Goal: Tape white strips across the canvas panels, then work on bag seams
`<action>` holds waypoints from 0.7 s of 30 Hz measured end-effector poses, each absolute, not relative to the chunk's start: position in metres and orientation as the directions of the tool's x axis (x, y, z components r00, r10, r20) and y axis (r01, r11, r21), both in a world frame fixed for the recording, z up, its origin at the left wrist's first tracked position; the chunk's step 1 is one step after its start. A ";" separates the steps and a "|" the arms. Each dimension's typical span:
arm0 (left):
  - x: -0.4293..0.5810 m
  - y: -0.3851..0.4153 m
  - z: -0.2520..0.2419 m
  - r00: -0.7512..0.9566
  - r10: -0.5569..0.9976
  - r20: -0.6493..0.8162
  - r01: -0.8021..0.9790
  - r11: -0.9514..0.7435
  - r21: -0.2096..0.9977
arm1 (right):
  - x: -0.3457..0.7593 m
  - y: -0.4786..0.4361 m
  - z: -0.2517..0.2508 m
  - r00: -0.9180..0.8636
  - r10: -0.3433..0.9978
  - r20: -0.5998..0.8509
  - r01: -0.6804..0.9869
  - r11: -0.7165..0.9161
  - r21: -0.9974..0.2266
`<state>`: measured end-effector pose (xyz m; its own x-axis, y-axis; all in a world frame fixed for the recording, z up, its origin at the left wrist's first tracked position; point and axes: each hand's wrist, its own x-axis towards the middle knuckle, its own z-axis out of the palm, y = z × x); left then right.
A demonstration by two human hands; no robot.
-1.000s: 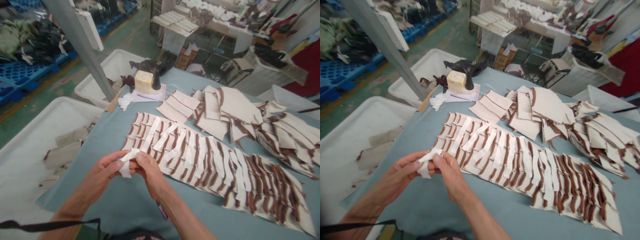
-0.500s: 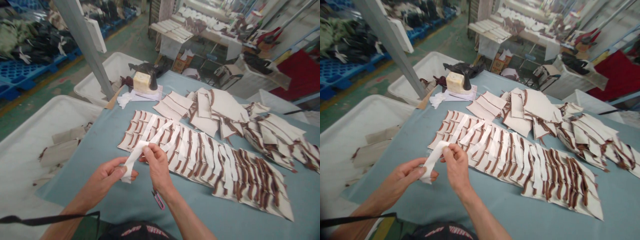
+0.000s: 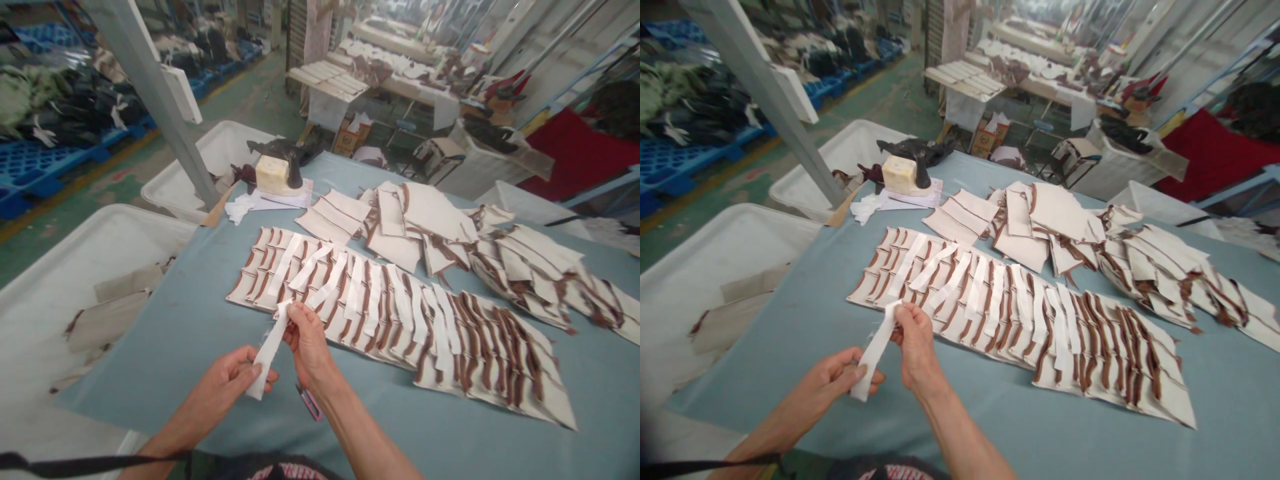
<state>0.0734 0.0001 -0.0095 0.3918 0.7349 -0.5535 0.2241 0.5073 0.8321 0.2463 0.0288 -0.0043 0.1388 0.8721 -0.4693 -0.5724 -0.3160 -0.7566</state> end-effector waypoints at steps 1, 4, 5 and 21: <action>0.076 0.000 -0.009 0.378 0.731 -0.568 0.217 0.527 0.822 | 0.248 0.031 -0.007 0.146 0.874 -0.464 -0.564 -0.312 -0.764; 0.080 0.004 -0.010 0.355 0.710 -0.608 0.194 0.580 0.791 | 0.254 0.040 -0.012 0.176 0.880 -0.441 -0.532 -0.292 -0.795; 0.081 0.005 -0.010 0.348 0.705 -0.618 0.191 0.592 0.783 | 0.256 0.043 -0.013 0.182 0.882 -0.434 -0.523 -0.287 -0.802; 0.052 0.043 -0.052 0.321 0.733 -0.601 0.214 0.561 0.799 | 0.238 0.096 -0.036 0.002 0.857 -0.515 -0.436 -0.463 -0.772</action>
<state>0.0523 0.0428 -0.0519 0.3206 0.7325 -0.6005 0.2142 0.5615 0.7993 0.2382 0.0959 -0.0364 0.0019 0.8572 -0.5150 -0.4356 -0.4628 -0.7720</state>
